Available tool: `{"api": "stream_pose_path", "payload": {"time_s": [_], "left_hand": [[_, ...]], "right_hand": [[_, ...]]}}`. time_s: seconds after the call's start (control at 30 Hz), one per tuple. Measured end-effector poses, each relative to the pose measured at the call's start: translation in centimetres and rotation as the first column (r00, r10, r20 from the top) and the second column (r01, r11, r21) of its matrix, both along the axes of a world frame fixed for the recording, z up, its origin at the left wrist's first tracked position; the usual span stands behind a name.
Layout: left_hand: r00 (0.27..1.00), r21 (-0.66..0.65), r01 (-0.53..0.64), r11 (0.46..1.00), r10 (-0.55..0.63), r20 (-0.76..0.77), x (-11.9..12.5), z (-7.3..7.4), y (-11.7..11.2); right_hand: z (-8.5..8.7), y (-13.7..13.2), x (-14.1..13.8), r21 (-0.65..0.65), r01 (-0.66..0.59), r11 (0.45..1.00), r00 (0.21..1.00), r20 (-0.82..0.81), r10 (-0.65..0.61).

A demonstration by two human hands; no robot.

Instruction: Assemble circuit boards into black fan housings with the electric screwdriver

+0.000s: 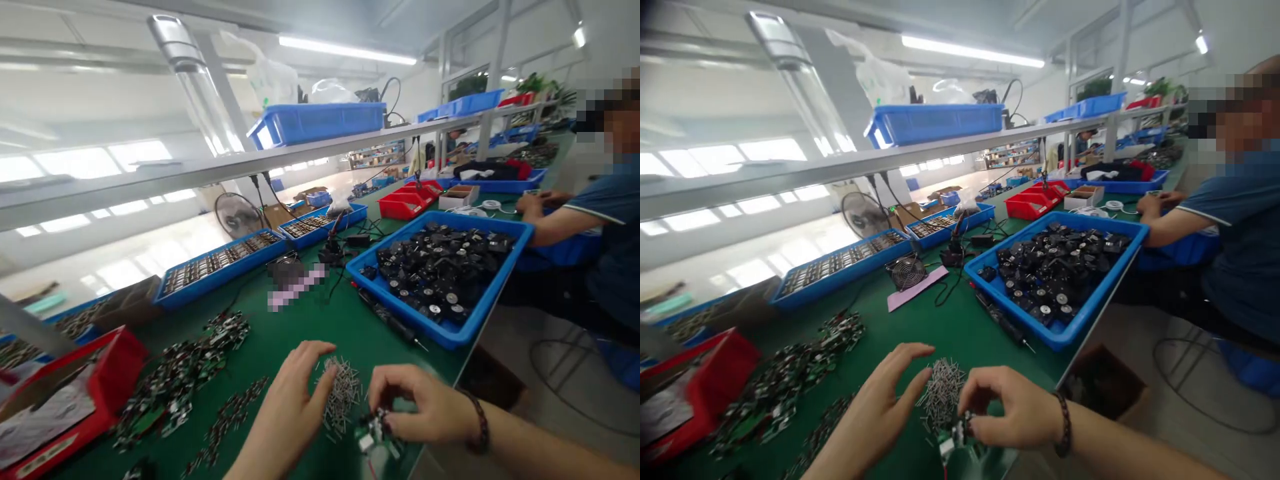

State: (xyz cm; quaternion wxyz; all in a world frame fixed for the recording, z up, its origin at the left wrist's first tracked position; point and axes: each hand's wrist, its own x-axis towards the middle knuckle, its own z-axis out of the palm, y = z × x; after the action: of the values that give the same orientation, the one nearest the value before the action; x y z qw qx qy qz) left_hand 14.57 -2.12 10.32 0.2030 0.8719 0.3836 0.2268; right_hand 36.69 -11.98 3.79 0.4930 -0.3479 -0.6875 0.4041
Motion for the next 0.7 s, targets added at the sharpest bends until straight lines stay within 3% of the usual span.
{"api": "stream_pose_path", "payload": {"time_s": [0.1, 0.17, 0.3, 0.4, 0.47, 0.57, 0.63, 0.7], "left_hand": [[0.972, 0.078, 0.199, 0.977, -0.187, -0.139, 8.2, 1.8, 0.0], [0.937, 0.099, 0.277, 0.956, -0.245, -0.250, 14.1, 2.4, 0.0], [0.906, 0.063, 0.278, 0.959, -0.240, -0.348, 24.1, 2.5, 0.8], [0.887, 0.000, 0.248, 0.969, -0.227, -0.402, 28.5, 2.1, 1.5], [0.880, -0.037, 0.250, 0.968, -0.243, -0.407, 29.6, 2.0, 1.5], [0.899, -0.056, 0.249, 0.967, -0.252, -0.358, 28.7, 2.7, 1.0], [0.922, -0.052, 0.222, 0.974, -0.227, -0.313, 26.4, 3.8, 0.8], [0.943, -0.053, 0.177, 0.983, -0.185, -0.276, 22.6, 5.5, 1.0]], "right_hand": [[-2.3, -3.8, 2.6, -0.122, 0.033, 0.992, 0.981, -0.185, -0.055], [-3.3, -5.9, 3.7, -0.176, 0.034, 0.984, 0.953, -0.291, -0.085], [-4.0, -9.2, 5.5, -0.204, 0.054, 0.977, 0.929, -0.350, -0.125], [-4.3, -10.9, 6.9, -0.205, 0.109, 0.973, 0.938, -0.302, -0.169], [-4.5, -11.8, 7.8, -0.191, 0.141, 0.971, 0.944, -0.271, -0.190], [-4.8, -12.9, 8.8, -0.159, 0.160, 0.974, 0.952, -0.237, -0.195], [-5.3, -13.5, 9.2, -0.173, 0.181, 0.968, 0.957, -0.196, -0.214], [-6.2, -14.1, 9.4, -0.223, 0.225, 0.948, 0.951, -0.164, -0.264]]}}
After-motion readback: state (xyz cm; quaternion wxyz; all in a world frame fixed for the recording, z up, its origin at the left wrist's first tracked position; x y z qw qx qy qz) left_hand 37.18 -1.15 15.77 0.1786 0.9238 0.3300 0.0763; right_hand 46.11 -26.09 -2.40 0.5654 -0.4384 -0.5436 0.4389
